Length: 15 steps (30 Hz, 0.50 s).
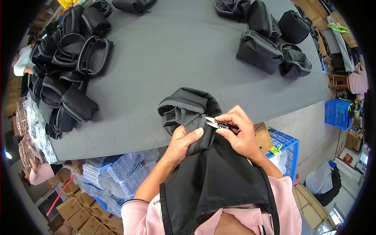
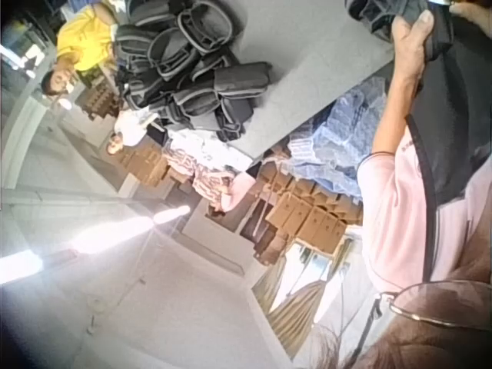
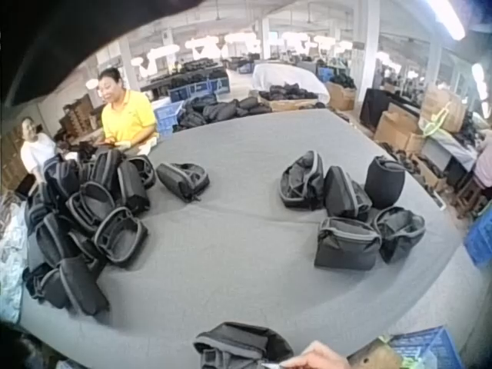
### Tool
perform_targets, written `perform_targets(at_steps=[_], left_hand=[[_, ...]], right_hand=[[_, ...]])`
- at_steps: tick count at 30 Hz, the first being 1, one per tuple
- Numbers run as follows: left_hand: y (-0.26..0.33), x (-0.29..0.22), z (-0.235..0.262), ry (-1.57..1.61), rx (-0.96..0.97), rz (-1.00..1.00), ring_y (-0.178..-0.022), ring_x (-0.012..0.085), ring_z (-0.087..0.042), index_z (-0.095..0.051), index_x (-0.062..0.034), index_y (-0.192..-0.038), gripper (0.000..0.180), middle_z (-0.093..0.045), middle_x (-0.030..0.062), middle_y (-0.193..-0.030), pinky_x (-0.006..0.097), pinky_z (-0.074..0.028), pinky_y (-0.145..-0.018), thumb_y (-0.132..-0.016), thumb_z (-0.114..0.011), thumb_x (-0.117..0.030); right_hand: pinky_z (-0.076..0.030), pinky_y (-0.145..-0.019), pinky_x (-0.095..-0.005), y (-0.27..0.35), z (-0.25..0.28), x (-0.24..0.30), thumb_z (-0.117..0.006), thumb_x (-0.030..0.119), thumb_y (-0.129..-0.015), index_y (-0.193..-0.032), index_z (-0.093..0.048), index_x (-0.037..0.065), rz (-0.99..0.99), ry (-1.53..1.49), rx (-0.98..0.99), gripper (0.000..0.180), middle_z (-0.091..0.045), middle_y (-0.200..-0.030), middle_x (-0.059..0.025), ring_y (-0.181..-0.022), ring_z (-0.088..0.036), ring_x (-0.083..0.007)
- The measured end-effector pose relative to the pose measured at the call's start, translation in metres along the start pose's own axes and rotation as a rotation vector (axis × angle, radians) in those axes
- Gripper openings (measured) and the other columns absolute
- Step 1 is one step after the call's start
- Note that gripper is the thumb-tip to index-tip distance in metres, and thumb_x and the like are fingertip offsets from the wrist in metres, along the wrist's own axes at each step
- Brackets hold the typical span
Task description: Trimming loose threads from black fabric bags using small snips at a factory workstation.
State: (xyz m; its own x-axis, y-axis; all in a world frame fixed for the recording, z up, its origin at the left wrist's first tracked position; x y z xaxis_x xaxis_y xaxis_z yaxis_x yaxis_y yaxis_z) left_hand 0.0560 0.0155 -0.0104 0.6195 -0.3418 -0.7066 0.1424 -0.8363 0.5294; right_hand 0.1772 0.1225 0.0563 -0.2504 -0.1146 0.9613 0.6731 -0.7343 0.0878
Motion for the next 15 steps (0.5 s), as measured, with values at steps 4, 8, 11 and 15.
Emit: perform_targets(at_steps=[4,8,11,15], left_hand=[[0.000,-0.010,-0.014,0.034,-0.028,0.002,-0.059,0.0020,-0.048,-0.058,-0.0042,-0.066,0.023,-0.056,-0.0020,-0.067,0.019,-0.037,-0.050,-0.084,-0.063,-0.017],[0.000,-0.011,-0.013,0.071,-0.058,0.018,-0.062,0.0029,-0.050,-0.060,-0.0014,-0.070,0.020,-0.058,-0.0004,-0.070,0.020,-0.039,-0.052,-0.084,-0.064,-0.016],[0.000,-0.002,-0.004,0.068,-0.003,0.015,-0.067,0.0047,-0.054,-0.062,0.0029,-0.080,0.019,-0.061,0.0021,-0.077,0.020,-0.042,-0.058,-0.084,-0.063,-0.015],[0.001,-0.015,-0.016,0.103,0.002,0.022,-0.077,0.0084,-0.059,-0.061,0.0056,-0.091,0.023,-0.064,0.0065,-0.088,0.022,-0.047,-0.067,-0.085,-0.061,-0.016]], right_hand=[[-0.045,-0.064,-0.0268,-0.001,0.003,0.013,-0.070,0.004,-0.070,-0.093,-0.063,0.003,0.081,0.145,-0.062,0.024,-0.052,-0.079,-0.0057,-0.065,-0.056,-0.0170],[-0.045,-0.059,-0.0268,0.001,0.005,0.017,-0.071,0.004,-0.070,-0.092,-0.064,0.005,0.169,0.231,-0.088,0.023,-0.052,-0.078,-0.0051,-0.060,-0.055,-0.0180],[-0.045,-0.057,-0.0268,0.000,0.004,0.019,-0.070,0.003,-0.070,-0.091,-0.064,0.005,0.168,0.232,-0.082,0.022,-0.052,-0.077,-0.0050,-0.059,-0.056,-0.0187],[-0.044,-0.058,-0.0276,0.002,0.005,0.016,-0.068,0.002,-0.071,-0.091,-0.063,0.003,0.172,0.240,-0.120,0.021,-0.052,-0.077,-0.0060,-0.060,-0.054,-0.0179]])
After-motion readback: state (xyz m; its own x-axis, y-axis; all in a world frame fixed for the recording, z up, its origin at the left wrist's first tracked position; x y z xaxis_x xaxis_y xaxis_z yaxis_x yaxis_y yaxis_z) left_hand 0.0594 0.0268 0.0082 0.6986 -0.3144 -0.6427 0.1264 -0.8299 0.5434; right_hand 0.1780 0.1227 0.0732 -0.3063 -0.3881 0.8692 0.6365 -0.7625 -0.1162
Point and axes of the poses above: each hand's wrist, its own y-axis away from the middle knuckle, its own z-axis out of the back of the hand, x = y × z, the point moved 7 cm from there along -y, towards the middle knuckle
